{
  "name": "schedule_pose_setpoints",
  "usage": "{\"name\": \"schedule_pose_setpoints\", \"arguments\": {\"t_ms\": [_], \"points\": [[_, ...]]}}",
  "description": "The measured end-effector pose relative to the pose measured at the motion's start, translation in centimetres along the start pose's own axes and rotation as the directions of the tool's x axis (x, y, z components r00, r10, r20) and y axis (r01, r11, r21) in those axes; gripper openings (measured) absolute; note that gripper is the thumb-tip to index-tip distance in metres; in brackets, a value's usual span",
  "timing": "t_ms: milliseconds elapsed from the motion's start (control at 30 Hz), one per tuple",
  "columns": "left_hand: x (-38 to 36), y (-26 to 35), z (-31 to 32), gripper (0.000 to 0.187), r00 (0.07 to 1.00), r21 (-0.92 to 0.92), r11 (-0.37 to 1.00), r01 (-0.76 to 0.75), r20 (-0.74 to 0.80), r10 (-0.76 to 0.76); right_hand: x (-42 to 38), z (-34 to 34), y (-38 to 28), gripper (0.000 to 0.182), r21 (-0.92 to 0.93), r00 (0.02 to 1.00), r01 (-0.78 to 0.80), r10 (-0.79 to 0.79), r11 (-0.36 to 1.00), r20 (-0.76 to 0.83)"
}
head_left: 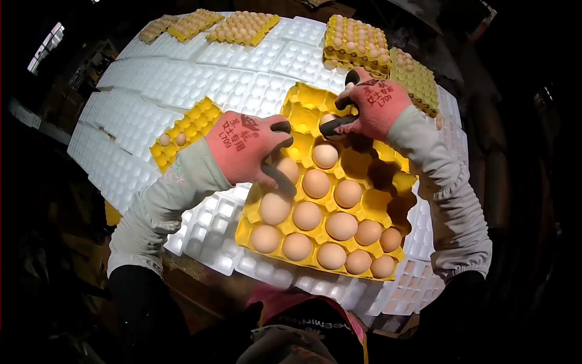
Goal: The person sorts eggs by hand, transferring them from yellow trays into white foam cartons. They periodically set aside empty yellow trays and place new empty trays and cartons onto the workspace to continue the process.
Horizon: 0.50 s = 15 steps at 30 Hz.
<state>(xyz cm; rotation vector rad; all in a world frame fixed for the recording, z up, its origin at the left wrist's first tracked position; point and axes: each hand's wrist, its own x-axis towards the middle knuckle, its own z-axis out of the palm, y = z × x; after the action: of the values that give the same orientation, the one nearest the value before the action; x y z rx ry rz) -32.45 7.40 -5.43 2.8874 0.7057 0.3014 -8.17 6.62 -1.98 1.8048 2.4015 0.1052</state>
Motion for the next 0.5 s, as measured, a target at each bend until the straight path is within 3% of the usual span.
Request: {"name": "schedule_pose_setpoints", "arguments": {"t_ms": [33,100,133,200,233,267,300,333,367,400,433,467,500], "points": [[0.1,-0.3,0.3,0.044,0.995,-0.007,1.0,0.008,0.103,-0.007,0.3,0.0,-0.6,0.052,0.012,1.0,-0.003,0.003,1.0,-0.002],[0.2,-0.7,0.5,0.05,0.975,-0.01,1.0,0.015,0.22,-0.012,1.2,0.1,-0.8,0.063,-0.137,0.98,0.073,-0.046,0.988,0.195],[-0.1,-0.8,0.5,0.052,0.982,-0.068,0.996,-0.053,0.176,0.064,0.9,0.2,-0.5,0.058,-0.086,0.988,0.074,-0.062,0.994,0.139],[-1.0,-0.9,0.6,0.053,0.98,-0.114,0.985,-0.128,0.139,0.143,0.3,1.9,1.9,0.054,0.241,0.997,0.072,-0.074,0.968,-0.001],[-1.7,-0.7,0.9,0.053,1.0,-0.4,0.916,0.002,0.004,-0.001,-0.4,3.3,3.6,0.052,0.795,0.997,0.062,-0.064,0.603,-0.029],[-2.0,-0.4,0.8,0.052,0.983,-0.661,0.747,0.072,-0.08,-0.165,-1.5,4.7,5.8,0.06,0.989,0.994,0.101,-0.05,0.107,-0.096],[-1.8,1.2,-1.5,0.047,0.9,-0.887,0.295,0.356,0.241,-0.362,-2.8,5.1,6.5,0.063,0.92,0.975,0.065,-0.172,-0.386,-0.141],[-1.4,1.3,-1.1,0.042,0.934,-0.99,0.081,0.115,0.08,-0.348,-4.7,5.5,6.9,0.065,0.633,0.937,-0.027,-0.241,-0.774,-0.254],[-1.1,1.4,-1.5,0.037,0.948,-0.978,0.138,0.157,0.11,-0.3,-7.0,6.5,6.8,0.068,0.483,0.974,0.121,0.009,-0.867,-0.227],[-0.5,2.2,-1.2,0.035,0.943,-0.895,0.401,0.196,0.059,-0.328,-9.1,6.6,6.3,0.067,0.368,0.961,0.256,0.195,-0.894,-0.195],[0.3,3.2,-0.6,0.033,0.959,-0.613,0.75,0.249,0.048,-0.28,-10.7,7.6,6.6,0.067,0.236,0.933,0.283,0.209,-0.93,-0.295],[1.0,5.0,-0.6,0.032,0.999,-0.093,0.994,0.049,-0.005,-0.05,-12.5,8.4,6.6,0.067,0.102,0.889,0.298,0.237,-0.949,-0.393],[1.4,7.1,0.3,0.038,0.972,0.099,0.973,0.207,0.097,-0.216,-14.6,9.1,6.5,0.067,0.055,0.881,0.338,0.296,-0.939,-0.368]]}}
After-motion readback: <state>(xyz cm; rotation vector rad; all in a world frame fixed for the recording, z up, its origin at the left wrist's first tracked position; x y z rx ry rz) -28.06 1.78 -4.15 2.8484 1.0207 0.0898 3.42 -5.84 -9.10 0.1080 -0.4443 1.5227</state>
